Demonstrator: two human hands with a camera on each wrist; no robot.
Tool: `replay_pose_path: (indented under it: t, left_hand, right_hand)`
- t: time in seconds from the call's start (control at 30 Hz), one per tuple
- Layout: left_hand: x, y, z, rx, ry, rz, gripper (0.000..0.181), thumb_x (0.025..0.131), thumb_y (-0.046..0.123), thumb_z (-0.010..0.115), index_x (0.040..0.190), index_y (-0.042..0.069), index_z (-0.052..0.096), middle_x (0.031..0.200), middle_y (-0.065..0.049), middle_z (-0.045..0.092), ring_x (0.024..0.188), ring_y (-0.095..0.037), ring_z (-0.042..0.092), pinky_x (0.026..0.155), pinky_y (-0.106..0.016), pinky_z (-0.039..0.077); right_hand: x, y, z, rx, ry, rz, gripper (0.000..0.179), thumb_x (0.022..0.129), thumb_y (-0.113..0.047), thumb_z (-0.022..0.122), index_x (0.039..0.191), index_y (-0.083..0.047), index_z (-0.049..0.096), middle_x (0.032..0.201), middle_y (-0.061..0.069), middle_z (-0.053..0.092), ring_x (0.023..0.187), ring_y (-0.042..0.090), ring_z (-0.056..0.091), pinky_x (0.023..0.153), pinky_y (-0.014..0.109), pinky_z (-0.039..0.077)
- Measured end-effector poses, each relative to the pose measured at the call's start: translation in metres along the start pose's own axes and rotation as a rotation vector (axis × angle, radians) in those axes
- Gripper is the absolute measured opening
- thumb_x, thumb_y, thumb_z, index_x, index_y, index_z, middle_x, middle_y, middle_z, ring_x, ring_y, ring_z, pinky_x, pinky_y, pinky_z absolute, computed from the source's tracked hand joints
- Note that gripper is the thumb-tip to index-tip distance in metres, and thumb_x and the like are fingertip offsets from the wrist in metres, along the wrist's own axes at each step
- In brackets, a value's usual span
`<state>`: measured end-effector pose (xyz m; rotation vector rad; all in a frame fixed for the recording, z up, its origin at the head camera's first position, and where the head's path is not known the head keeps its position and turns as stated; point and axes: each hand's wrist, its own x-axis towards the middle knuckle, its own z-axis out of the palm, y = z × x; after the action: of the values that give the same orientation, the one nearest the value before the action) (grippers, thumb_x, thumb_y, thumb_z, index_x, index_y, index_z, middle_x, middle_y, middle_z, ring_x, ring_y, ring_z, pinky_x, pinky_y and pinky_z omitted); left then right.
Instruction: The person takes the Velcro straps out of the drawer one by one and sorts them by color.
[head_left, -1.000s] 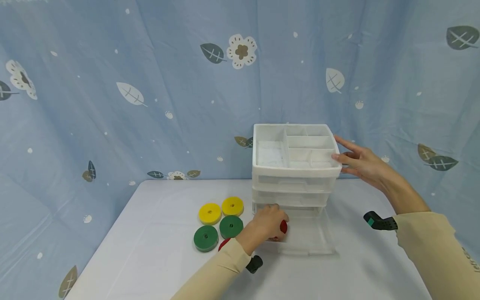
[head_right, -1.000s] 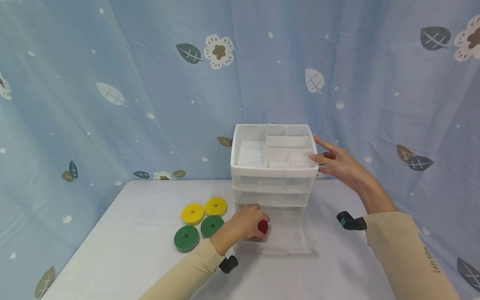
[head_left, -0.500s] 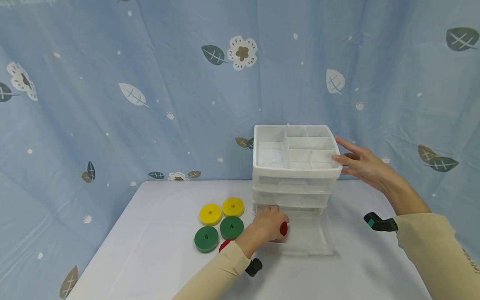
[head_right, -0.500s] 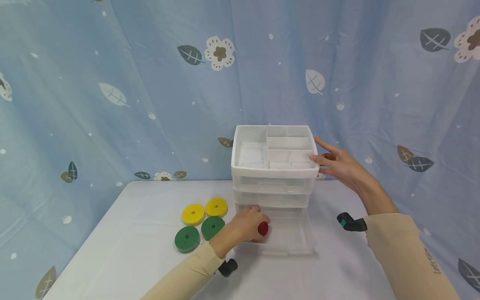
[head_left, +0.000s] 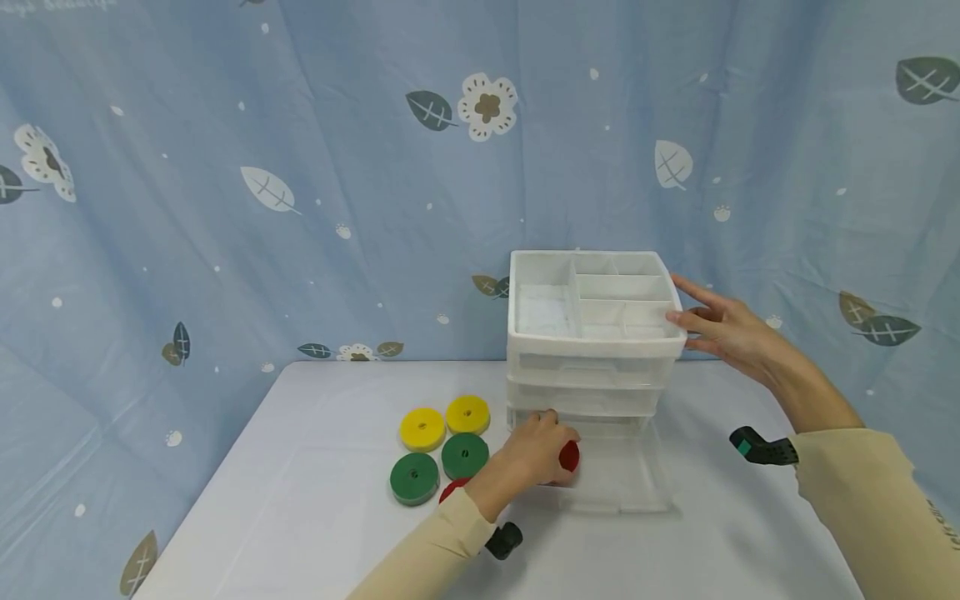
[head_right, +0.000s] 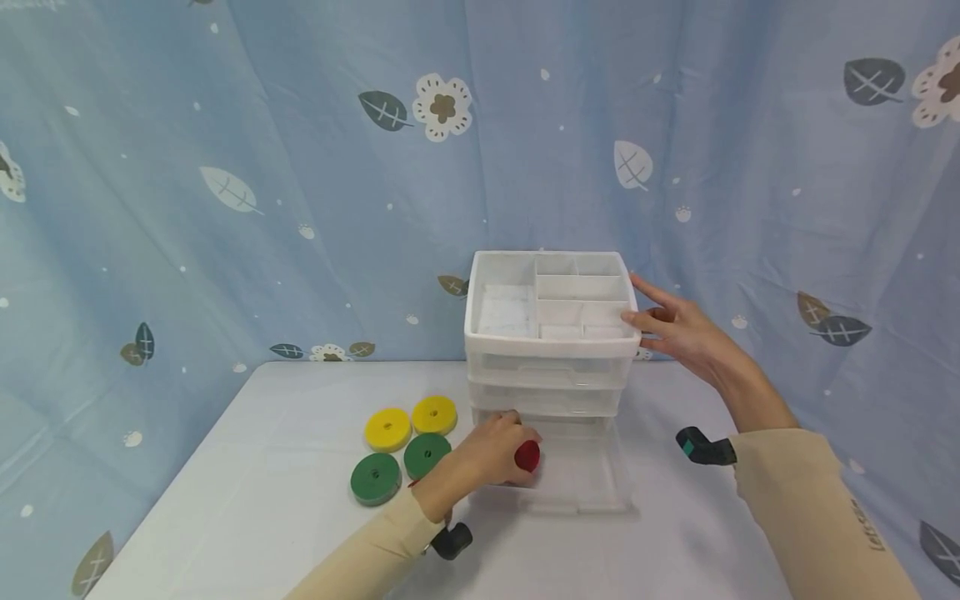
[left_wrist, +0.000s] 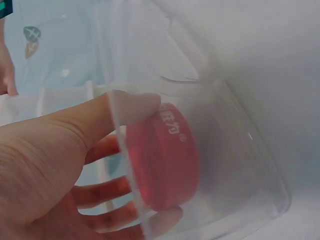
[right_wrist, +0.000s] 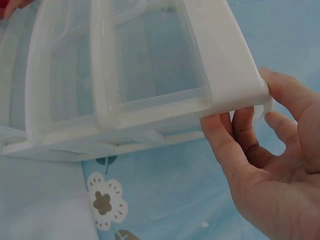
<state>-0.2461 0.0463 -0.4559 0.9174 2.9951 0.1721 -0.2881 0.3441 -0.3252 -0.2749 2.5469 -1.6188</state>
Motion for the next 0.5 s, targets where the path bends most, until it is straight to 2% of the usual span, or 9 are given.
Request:
replay_pose_path:
  t: [0.13,0.3,0.5]
  left_hand:
    - [-0.008,-0.003,-0.007,-0.098,0.015,0.006,0.047,0.08,0.037,0.081,0.123,0.025,0.067,0.115,-0.002,0.059,0.102,-0.02,0.053,0.076,-0.021,0.054]
    - [-0.024,-0.005,-0.026,-0.197,0.031,0.046,0.052,0.081,0.035,0.08,0.128,0.02,0.063,0.121,-0.003,0.057,0.106,-0.02,0.051,0.074,-0.019,0.054]
    - [-0.043,-0.014,-0.049,-0.202,0.092,0.06,0.054,0.08,0.034,0.081,0.129,0.022,0.062,0.122,-0.004,0.056,0.106,-0.02,0.05,0.073,-0.018,0.053]
  right_hand:
    - [0.0,0.001,0.001,-0.001,0.0,-0.001,0.078,0.097,-0.038,0.06,0.156,-0.043,0.009,0.144,0.012,0.04,0.109,0.002,0.061,0.094,0.028,0.057]
    - [0.0,0.003,0.001,-0.018,-0.001,-0.004,0.079,0.097,-0.039,0.06,0.155,-0.044,0.006,0.149,0.014,0.035,0.112,0.005,0.059,0.094,0.028,0.057]
    - [-0.001,0.004,0.0,-0.031,-0.006,-0.008,0.079,0.097,-0.04,0.059,0.155,-0.043,0.005,0.151,0.017,0.032,0.112,0.004,0.058,0.092,0.026,0.057]
